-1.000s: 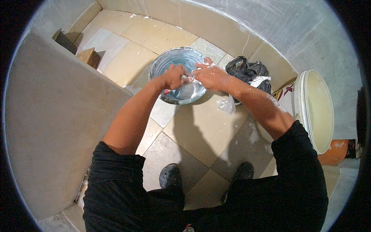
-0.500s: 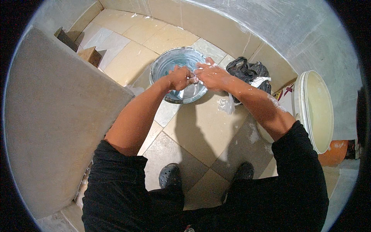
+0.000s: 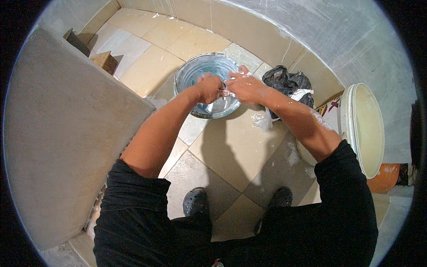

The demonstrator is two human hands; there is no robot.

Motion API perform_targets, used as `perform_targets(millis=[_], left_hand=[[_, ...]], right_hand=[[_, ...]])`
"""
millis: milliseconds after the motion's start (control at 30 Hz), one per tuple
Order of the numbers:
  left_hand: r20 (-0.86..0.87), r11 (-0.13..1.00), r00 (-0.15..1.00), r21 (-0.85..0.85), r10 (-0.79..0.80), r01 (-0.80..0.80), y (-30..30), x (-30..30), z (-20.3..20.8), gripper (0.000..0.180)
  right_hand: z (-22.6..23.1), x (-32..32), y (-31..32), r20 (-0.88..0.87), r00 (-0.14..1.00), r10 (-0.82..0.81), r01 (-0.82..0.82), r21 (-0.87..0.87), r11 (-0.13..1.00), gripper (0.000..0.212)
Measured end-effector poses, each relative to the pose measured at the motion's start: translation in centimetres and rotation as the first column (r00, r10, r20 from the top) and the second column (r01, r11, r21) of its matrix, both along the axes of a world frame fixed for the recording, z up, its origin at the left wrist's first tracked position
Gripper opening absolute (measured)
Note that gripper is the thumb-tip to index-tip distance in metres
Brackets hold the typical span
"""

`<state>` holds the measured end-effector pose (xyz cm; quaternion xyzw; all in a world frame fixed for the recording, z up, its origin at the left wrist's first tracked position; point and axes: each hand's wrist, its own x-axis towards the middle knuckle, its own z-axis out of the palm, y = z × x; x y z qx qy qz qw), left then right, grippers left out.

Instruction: The person applies paint to a wall with a brush, then wipes the brush with a cloth and stirs liquid in a bucket on the floor.

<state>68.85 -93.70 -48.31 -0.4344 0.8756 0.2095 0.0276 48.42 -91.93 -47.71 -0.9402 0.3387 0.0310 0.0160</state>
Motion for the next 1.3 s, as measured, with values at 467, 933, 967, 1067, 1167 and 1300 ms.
perform_targets(millis=[467, 933, 967, 1067, 1167, 1300], left_hand=[[-0.081, 0.998, 0.997, -0.07, -0.008, 0.003, 0.7, 0.9, -0.4, 0.028], [-0.413, 0.999, 0.91, 0.026, 0.033, -0.024, 1.4, 2.9, -1.2, 0.021], [-0.415, 0.998, 0.908, 0.049, 0.048, -0.031, 1.6, 2.7, -0.7, 0.022], [-0.434, 0.988, 0.892, 0.139, 0.126, -0.072, 2.1, 2.9, 0.0, 0.024], [-0.439, 0.977, 0.88, 0.183, 0.179, -0.108, 2.1, 3.9, -1.1, 0.025], [-0.386, 0.996, 0.92, 0.071, 0.074, -0.051, 2.1, 4.3, -0.6, 0.022]], right_hand=[[0.7, 0.0, -0.6, -0.056, 0.997, -0.061, 0.068, 0.13, 0.989, 0.04], [1.0, -0.4, -0.9, 0.036, 0.999, -0.004, -0.002, 0.158, 0.987, 0.035], [1.0, -0.5, -0.9, 0.056, 0.998, -0.005, -0.004, 0.158, 0.988, 0.034], [1.2, -0.5, -0.9, 0.033, 0.999, -0.01, 0.005, 0.157, 0.988, 0.035], [1.0, -0.3, -0.9, 0.027, 1.0, -0.007, 0.003, 0.16, 0.987, 0.034], [-0.1, -0.8, -1.2, 0.119, 0.993, 0.009, -0.022, 0.107, 0.994, 0.025]])
